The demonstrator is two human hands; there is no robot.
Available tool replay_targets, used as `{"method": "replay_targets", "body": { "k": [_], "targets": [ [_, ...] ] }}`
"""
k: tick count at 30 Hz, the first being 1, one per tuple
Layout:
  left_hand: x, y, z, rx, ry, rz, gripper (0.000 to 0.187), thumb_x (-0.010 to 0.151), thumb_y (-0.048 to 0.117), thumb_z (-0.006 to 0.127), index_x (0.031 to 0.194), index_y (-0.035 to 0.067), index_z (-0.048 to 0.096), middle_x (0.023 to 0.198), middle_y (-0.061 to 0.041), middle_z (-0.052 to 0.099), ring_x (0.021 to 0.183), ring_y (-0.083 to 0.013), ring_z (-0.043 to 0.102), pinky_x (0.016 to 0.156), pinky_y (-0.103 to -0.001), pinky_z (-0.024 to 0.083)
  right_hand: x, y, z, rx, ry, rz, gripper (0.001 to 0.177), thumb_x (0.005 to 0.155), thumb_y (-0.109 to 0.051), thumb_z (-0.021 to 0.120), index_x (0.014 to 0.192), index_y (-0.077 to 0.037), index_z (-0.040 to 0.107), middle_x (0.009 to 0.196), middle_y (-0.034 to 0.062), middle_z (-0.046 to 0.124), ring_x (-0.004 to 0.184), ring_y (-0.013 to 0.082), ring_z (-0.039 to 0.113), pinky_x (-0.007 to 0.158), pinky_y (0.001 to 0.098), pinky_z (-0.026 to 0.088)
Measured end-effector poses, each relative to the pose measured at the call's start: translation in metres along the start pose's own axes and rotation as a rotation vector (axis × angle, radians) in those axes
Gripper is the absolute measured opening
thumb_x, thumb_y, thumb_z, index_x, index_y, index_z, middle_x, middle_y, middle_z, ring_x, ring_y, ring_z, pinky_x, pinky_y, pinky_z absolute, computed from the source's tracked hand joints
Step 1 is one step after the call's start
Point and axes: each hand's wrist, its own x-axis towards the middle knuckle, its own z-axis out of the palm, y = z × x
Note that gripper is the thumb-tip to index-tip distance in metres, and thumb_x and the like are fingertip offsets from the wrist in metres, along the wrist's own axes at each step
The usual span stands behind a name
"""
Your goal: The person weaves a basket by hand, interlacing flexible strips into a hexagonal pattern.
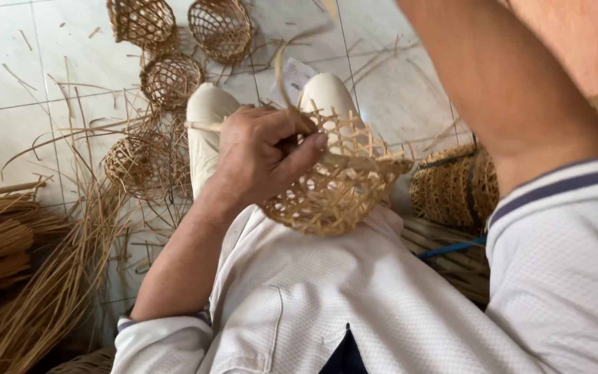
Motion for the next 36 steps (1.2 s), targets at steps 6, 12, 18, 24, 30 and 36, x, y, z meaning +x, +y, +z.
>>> {"method": "replay_targets", "body": {
  "k": [6, 12, 18, 24, 30, 36],
  "targets": [
    [-0.018, 0.0, -0.024, 0.007, 0.025, -0.069, 0.02, 0.101, 0.025, 0.07, 0.086, 0.012, 0.074, 0.058, 0.005, 0.064, 0.044, -0.0095, 0.057, 0.051, -0.029, 0.052, -0.081, -0.032, 0.027, 0.33, -0.171, 0.127, 0.033, 0.109, -0.017, 0.043, 0.122, 0.001, 0.068, 0.118, 0.0203, 0.074, 0.108, 0.0288, 0.073, 0.096, 0.0363, 0.059],
    [-0.026, -0.007, -0.031, -0.014, 0.05, -0.083, 0.021, 0.101, 0.022, 0.07, 0.087, 0.008, 0.075, 0.063, 0.001, 0.066, 0.049, -0.0121, 0.058, 0.052, -0.03, 0.051, -0.114, 0.041, 0.026, 0.623, -0.371, -0.352, 0.053, 0.093, -0.012, 0.057, 0.142, 0.007, 0.055, 0.134, 0.0241, 0.068, 0.123, 0.038, 0.07, 0.104, 0.0469, 0.058],
    [-0.029, -0.012, -0.054, -0.185, 0.063, -0.136, 0.028, 0.103, 0.025, 0.067, 0.081, 0.008, 0.07, 0.066, 0.0, 0.067, 0.049, -0.0086, 0.054, 0.041, -0.025, 0.041, -0.14, 0.05, 0.027, 0.498, -0.15, -0.267, 0.032, 0.098, -0.026, 0.065, 0.114, 0.0, 0.075, 0.1, 0.0153, 0.079, 0.092, 0.0237, 0.078, 0.085, 0.0334, 0.065],
    [-0.034, -0.022, -0.052, -0.189, 0.122, -0.156, 0.03, 0.105, 0.021, 0.067, 0.078, 0.008, 0.062, 0.059, 0.004, 0.054, 0.048, -0.0078, 0.044, 0.042, -0.025, 0.036, -0.131, 0.076, 0.043, 0.711, -0.14, -0.403, 0.041, 0.102, -0.04, 0.066, 0.11, 0.0, 0.074, 0.102, 0.0186, 0.077, 0.086, 0.0251, 0.077, 0.075, 0.0323, 0.066],
    [-0.033, -0.029, -0.041, -0.108, 0.087, -0.064, 0.027, 0.107, 0.024, 0.064, 0.088, 0.005, 0.07, 0.07, -0.002, 0.069, 0.049, -0.0084, 0.058, 0.038, -0.023, 0.047, -0.13, 0.073, 0.053, 0.852, -0.208, -0.425, 0.029, 0.101, -0.023, 0.069, 0.115, 0.003, 0.074, 0.107, 0.02, 0.078, 0.096, 0.03, 0.078, 0.086, 0.0372, 0.067],
    [-0.028, -0.031, -0.016, 0.131, 0.088, -0.048, 0.019, 0.105, 0.03, 0.071, 0.093, 0.016, 0.076, 0.069, 0.004, 0.072, 0.058, -0.0101, 0.068, 0.058, -0.031, 0.059, -0.117, 0.019, 0.067, 1.038, -0.215, -0.542, 0.001, 0.1, -0.007, 0.073, 0.101, -0.007, 0.072, 0.104, 0.014, 0.077, 0.093, 0.0198, 0.078, 0.082, 0.025, 0.067]
  ]
}}
